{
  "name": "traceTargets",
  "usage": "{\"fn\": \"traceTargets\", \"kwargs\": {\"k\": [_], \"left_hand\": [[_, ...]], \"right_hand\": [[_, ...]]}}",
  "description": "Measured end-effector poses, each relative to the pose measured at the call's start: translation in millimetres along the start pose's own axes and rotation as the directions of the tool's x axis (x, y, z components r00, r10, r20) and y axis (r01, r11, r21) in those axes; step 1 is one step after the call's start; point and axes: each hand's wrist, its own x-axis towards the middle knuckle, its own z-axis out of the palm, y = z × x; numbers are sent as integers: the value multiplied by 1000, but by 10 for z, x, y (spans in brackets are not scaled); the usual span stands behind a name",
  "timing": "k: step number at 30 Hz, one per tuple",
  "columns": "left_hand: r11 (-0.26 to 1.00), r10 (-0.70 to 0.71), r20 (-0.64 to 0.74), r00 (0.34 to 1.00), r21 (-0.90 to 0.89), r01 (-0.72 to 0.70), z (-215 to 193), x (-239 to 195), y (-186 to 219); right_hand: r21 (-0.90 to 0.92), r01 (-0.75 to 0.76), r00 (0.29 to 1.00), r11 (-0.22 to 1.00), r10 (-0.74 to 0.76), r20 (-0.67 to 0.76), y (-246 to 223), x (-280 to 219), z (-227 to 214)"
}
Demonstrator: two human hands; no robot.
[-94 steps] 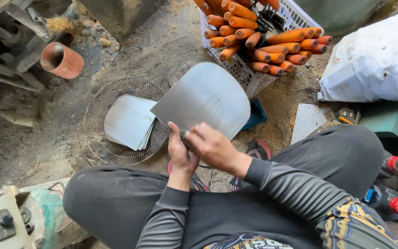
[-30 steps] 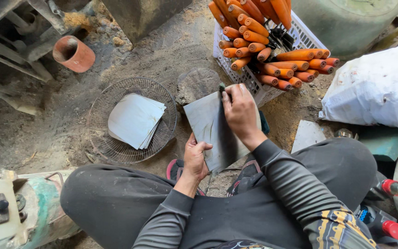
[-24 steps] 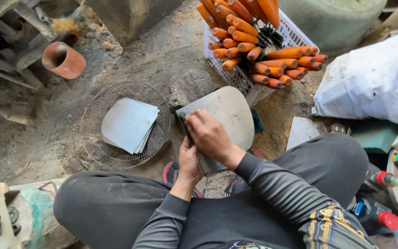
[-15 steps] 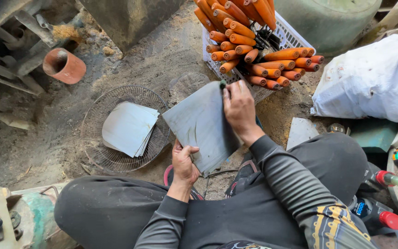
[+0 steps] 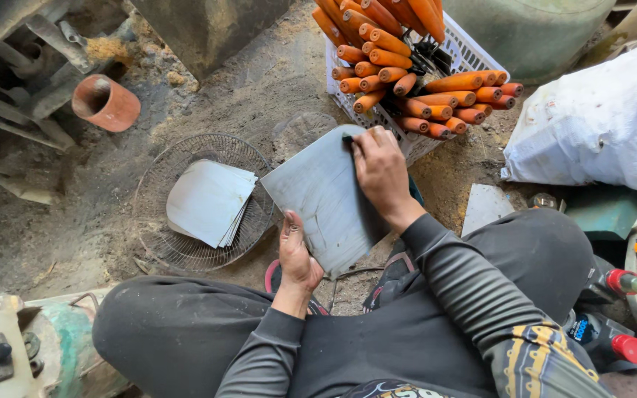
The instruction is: The person sits on the ground and scrubs a stack of curved metal sheets using a green sponge. They repeatedly dip the sponge into a small blue container of water and wipe both sides of each sheet before stacking them on a wire rack.
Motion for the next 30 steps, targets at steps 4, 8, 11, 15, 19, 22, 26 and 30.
{"fn": "traceTargets", "kwargs": {"k": [4,8,11,15,19,22,26,30], "left_hand": [[998,7,25,1000,-61,-5,12,45,35],[994,87,40,995,-65,-84,-14,89,181],[990,140,-16,990,8,-140,50,138,317],[984,177,-50,983,-15,-178,172,111,411],[992,115,-55,992,-37,-117,268,39,306],[994,106,-31,994,9,-106,222,-13,202],[994,104,-10,995,-25,-104,80,21,147],[961,218,7,976,171,-215,-42,69,33]], "right_hand": [[201,72,994,977,-86,63,-366,-300,64],[268,301,919,915,-354,176,-706,-653,51],[323,375,844,869,-464,270,-693,-689,-43],[369,452,786,812,-558,265,-609,-638,-56],[175,328,924,928,-354,144,-354,-439,31],[72,43,998,996,-46,34,45,-149,30],[68,-100,992,993,105,-75,169,-63,-38],[235,161,987,959,-161,-20,-323,-322,103]]}}
